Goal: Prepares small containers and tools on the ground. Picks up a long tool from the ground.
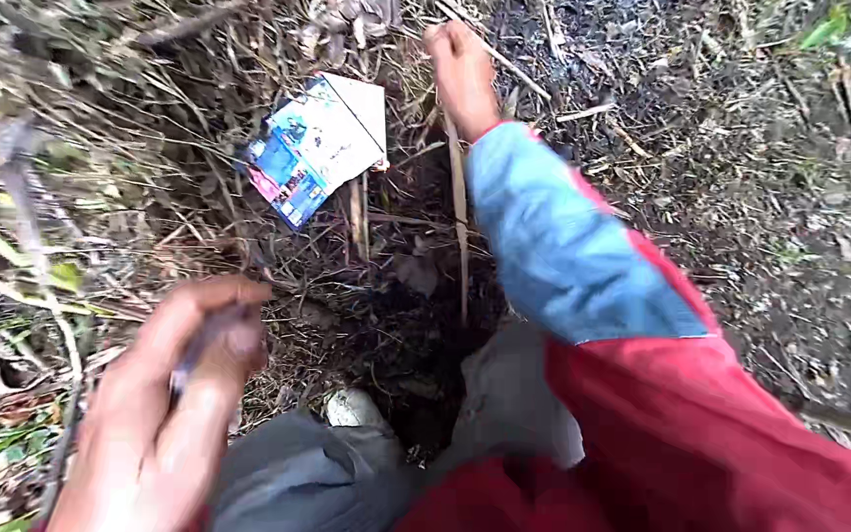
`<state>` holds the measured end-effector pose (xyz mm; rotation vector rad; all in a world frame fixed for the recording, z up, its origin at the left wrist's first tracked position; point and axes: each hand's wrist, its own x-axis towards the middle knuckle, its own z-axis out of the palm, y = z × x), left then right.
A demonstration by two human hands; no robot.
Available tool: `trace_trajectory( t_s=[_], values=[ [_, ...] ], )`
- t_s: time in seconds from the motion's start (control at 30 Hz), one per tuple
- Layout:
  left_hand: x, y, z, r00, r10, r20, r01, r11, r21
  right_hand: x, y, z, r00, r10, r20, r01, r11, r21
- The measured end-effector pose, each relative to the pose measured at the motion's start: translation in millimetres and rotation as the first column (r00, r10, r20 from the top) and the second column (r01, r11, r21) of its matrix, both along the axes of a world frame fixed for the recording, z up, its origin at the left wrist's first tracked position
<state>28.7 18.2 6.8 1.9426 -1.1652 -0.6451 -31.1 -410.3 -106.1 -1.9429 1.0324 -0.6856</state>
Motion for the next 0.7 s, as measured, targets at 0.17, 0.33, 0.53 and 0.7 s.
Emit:
trace_trajectory(
  t_s=[0.17, 0.33, 0.53, 0.7],
  values=[
    [-50.8, 12.6, 0.4, 0.957, -0.259, -0.128, 0.267, 0.962, 0.053, -187.1, -26.2, -37.2, 0.944, -0.004, -0.329, 0.042, 0.993, 0.109],
    [-56.1, 6.9, -25.7, 0.938, -0.299, -0.178, 0.323, 0.938, 0.126, -349.1, 72.7, -162.7, 0.628, -0.149, -0.764, 0.479, 0.848, 0.228],
    [-57.7, -6.1, -39.1, 0.932, -0.266, -0.246, 0.309, 0.938, 0.156, -376.2, 124.6, -210.3, 0.479, 0.025, -0.877, 0.542, 0.777, 0.319],
    [-61.6, -14.9, -53.0, 0.984, -0.130, -0.125, 0.165, 0.930, 0.329, -371.7, 124.2, -187.0, 0.424, -0.185, -0.887, 0.590, 0.799, 0.115]
  ],
)
